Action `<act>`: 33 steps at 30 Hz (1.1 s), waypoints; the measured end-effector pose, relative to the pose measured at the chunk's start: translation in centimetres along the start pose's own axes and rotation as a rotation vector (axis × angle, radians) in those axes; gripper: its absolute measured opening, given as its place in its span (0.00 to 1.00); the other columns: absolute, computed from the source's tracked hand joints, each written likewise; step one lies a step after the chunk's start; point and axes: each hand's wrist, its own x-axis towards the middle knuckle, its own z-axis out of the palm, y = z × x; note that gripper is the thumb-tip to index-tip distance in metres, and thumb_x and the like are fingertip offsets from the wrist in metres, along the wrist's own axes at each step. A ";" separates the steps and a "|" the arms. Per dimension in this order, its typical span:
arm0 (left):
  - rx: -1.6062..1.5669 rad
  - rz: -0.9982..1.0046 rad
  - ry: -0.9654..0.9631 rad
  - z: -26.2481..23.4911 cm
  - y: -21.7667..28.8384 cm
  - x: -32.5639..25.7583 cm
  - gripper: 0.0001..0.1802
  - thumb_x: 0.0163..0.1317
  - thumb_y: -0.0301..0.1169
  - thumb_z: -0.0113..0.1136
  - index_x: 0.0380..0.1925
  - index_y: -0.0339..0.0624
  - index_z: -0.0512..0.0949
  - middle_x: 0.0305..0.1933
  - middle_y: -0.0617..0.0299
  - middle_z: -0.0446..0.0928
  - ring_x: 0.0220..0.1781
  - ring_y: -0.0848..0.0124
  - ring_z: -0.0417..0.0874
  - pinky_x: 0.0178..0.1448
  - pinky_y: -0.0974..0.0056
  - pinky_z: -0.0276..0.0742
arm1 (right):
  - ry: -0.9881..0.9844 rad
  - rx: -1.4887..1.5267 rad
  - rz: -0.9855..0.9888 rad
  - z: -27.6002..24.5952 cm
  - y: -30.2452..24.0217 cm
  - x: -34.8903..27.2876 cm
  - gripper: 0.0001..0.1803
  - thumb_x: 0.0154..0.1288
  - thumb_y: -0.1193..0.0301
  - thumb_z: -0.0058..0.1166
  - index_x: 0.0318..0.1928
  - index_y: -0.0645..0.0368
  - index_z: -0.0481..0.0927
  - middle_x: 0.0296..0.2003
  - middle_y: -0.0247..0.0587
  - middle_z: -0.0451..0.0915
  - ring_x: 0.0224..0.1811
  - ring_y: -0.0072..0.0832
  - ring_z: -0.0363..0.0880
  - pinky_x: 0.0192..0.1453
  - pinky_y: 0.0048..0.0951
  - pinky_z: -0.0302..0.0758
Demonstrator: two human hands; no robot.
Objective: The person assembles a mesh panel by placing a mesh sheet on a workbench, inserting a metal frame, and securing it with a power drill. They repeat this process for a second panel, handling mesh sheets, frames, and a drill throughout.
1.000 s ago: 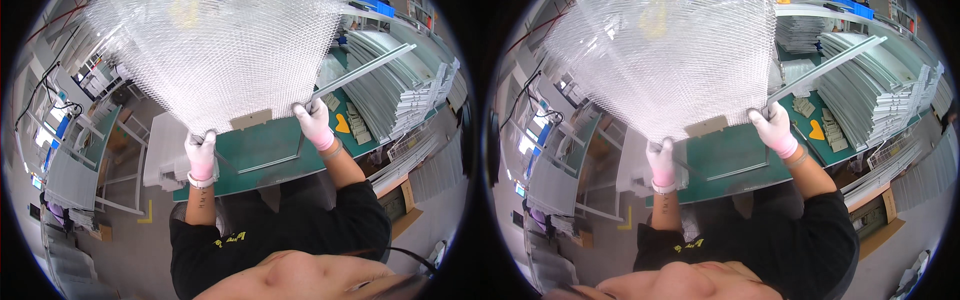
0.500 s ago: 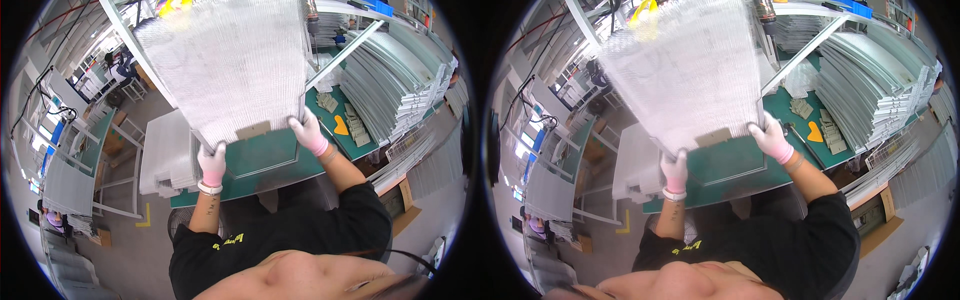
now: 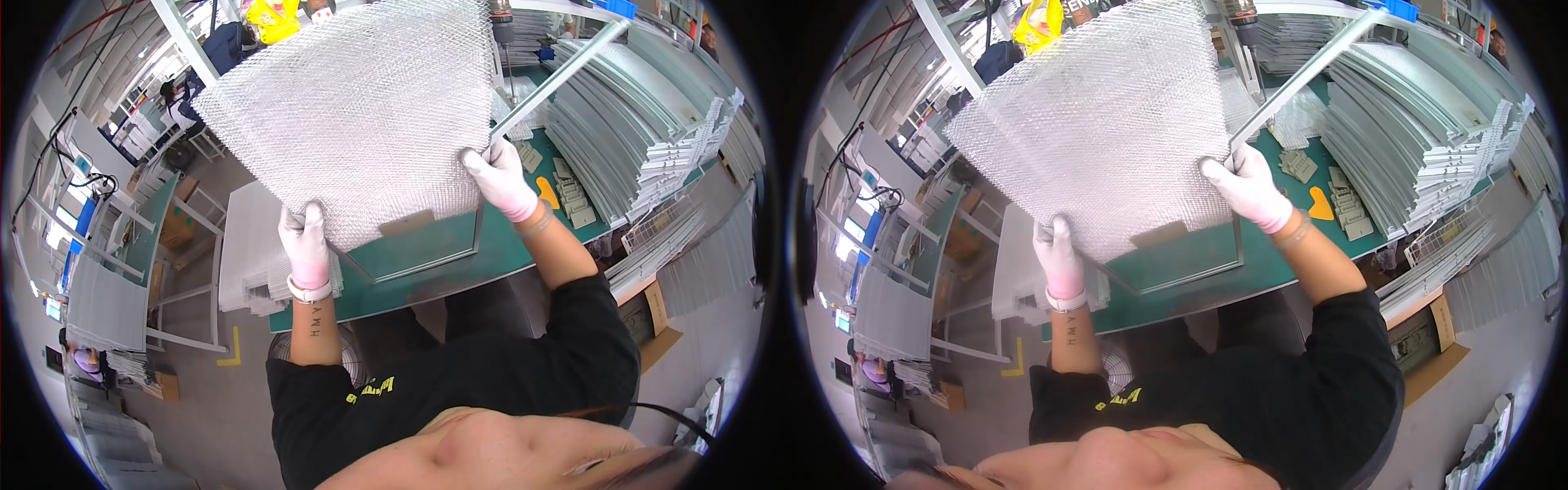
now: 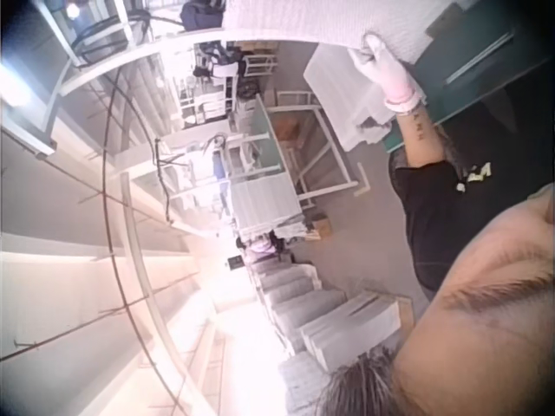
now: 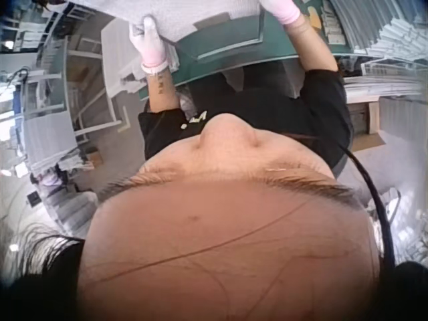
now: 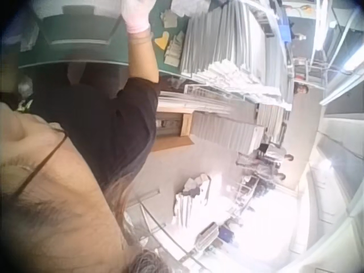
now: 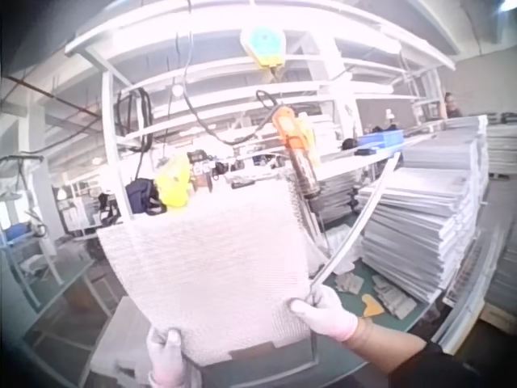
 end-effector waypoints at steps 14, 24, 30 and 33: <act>0.053 0.096 0.044 0.5 -0.8 -2.3 0.15 0.63 0.21 0.60 0.50 0.29 0.75 0.43 0.64 0.81 0.41 0.81 0.76 0.48 0.74 0.72 | 0.153 -0.038 -0.151 0.9 1.4 -1.3 0.12 0.70 0.69 0.58 0.43 0.67 0.75 0.30 0.25 0.74 0.32 0.13 0.66 0.38 0.19 0.68; 0.034 0.031 0.097 1.2 -1.7 -5.1 0.15 0.61 0.18 0.54 0.49 0.33 0.75 0.39 0.69 0.76 0.38 0.83 0.70 0.45 0.75 0.68 | 0.073 0.049 -0.124 0.0 4.2 -3.5 0.19 0.72 0.71 0.53 0.59 0.68 0.72 0.50 0.35 0.79 0.50 0.20 0.75 0.59 0.26 0.70; -0.045 0.086 0.010 -0.9 -3.5 -5.9 0.18 0.63 0.25 0.64 0.52 0.35 0.75 0.42 0.67 0.79 0.38 0.81 0.74 0.43 0.73 0.71 | 0.089 0.137 -0.068 -0.1 4.7 -4.8 0.16 0.70 0.76 0.50 0.57 0.64 0.73 0.46 0.31 0.78 0.45 0.16 0.73 0.53 0.24 0.70; -0.058 0.076 0.004 -0.9 -3.5 -6.0 0.18 0.63 0.26 0.64 0.52 0.35 0.75 0.41 0.67 0.79 0.38 0.82 0.74 0.43 0.73 0.71 | 0.092 0.130 -0.057 0.0 4.4 -4.8 0.15 0.70 0.77 0.50 0.56 0.64 0.74 0.44 0.29 0.78 0.42 0.16 0.73 0.51 0.23 0.71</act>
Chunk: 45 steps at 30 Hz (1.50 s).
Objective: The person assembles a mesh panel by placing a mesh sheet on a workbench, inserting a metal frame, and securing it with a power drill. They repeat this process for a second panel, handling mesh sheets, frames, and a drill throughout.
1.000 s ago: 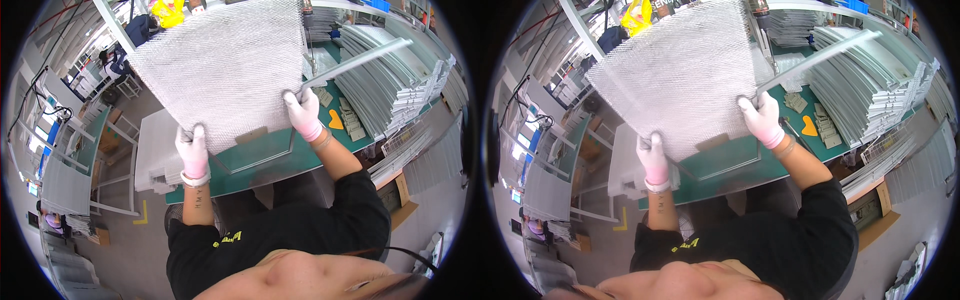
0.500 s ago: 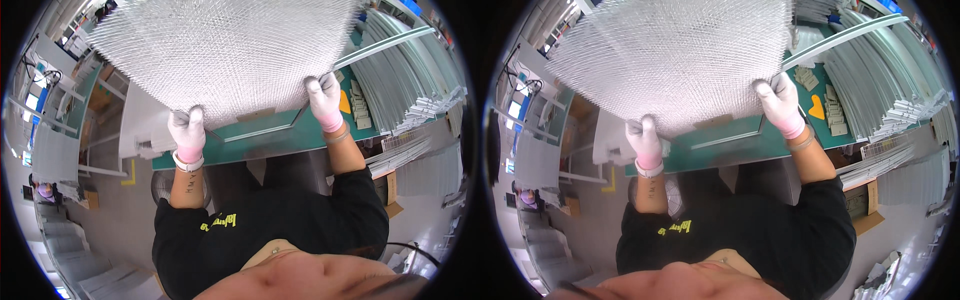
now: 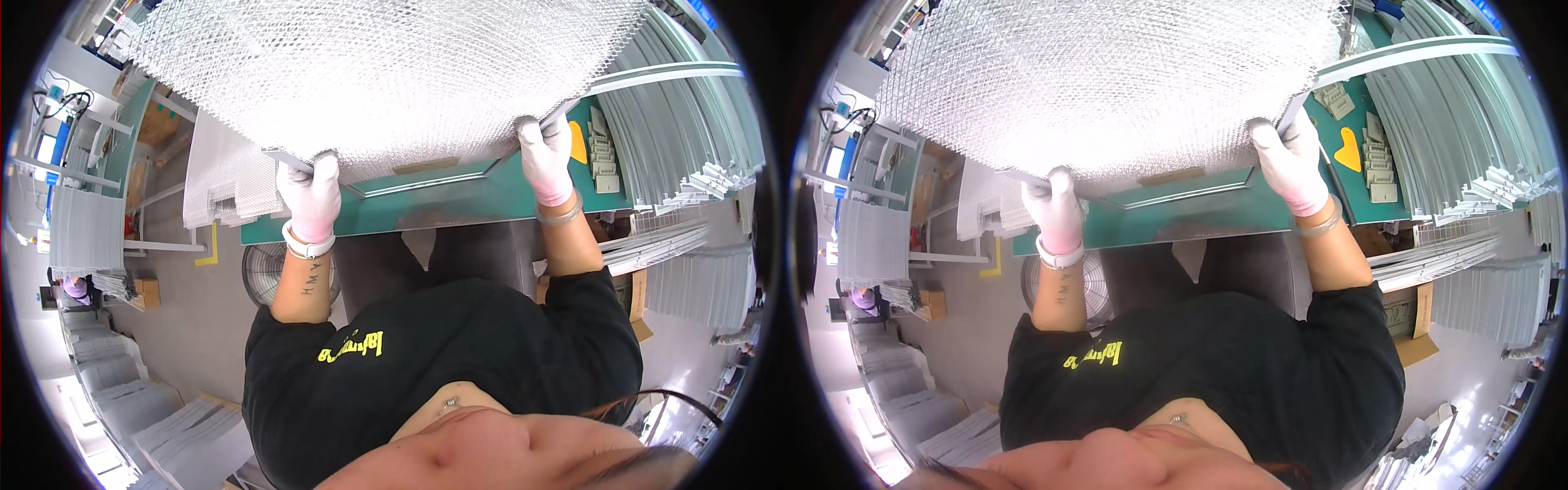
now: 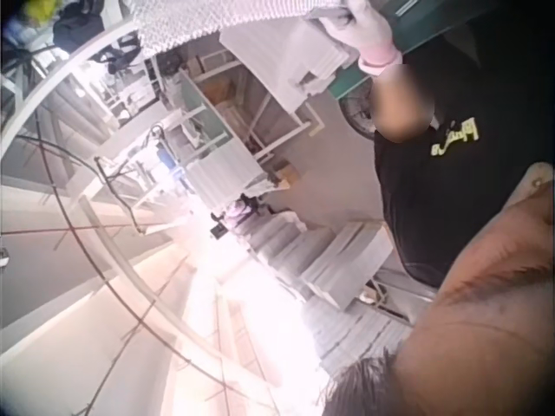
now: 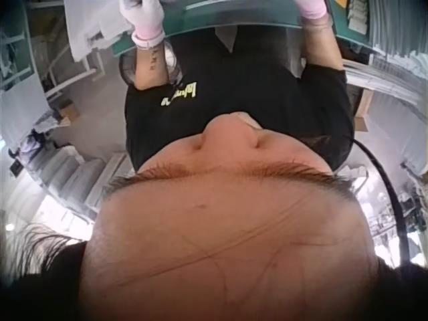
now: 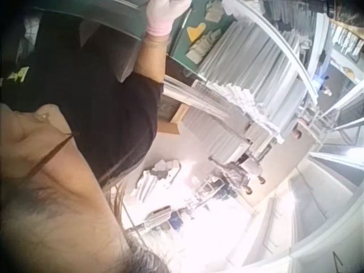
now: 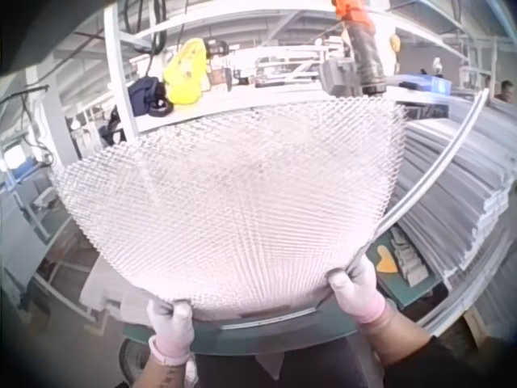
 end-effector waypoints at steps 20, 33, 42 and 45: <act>0.058 0.042 -0.012 2.7 3.7 5.6 0.24 0.72 0.28 0.53 0.65 0.33 0.65 0.59 0.59 0.75 0.56 0.72 0.75 0.64 0.64 0.67 | 0.215 -0.220 -0.163 1.9 -2.5 4.7 0.20 0.68 0.73 0.58 0.57 0.67 0.71 0.43 0.33 0.78 0.41 0.14 0.72 0.47 0.19 0.71; -0.038 0.068 0.046 3.8 4.4 3.5 0.24 0.61 0.20 0.65 0.58 0.32 0.73 0.52 0.59 0.80 0.53 0.73 0.78 0.59 0.69 0.71 | 0.144 -0.291 0.059 1.6 -3.0 3.2 0.22 0.69 0.74 0.58 0.61 0.67 0.71 0.46 0.33 0.81 0.46 0.16 0.76 0.54 0.22 0.72; -0.010 0.058 -0.008 2.1 3.9 3.2 0.21 0.60 0.22 0.66 0.53 0.31 0.76 0.47 0.59 0.82 0.47 0.74 0.80 0.55 0.67 0.74 | -0.024 -0.081 -0.046 -0.1 -3.2 3.1 0.25 0.68 0.71 0.60 0.61 0.71 0.70 0.52 0.38 0.80 0.50 0.19 0.75 0.57 0.24 0.71; 0.081 0.141 0.060 3.3 5.3 1.7 0.20 0.58 0.22 0.66 0.51 0.30 0.76 0.47 0.57 0.82 0.48 0.74 0.80 0.55 0.68 0.74 | -0.055 -0.043 -0.056 -0.9 -2.9 2.7 0.26 0.68 0.71 0.60 0.61 0.70 0.70 0.52 0.39 0.80 0.52 0.20 0.75 0.59 0.26 0.70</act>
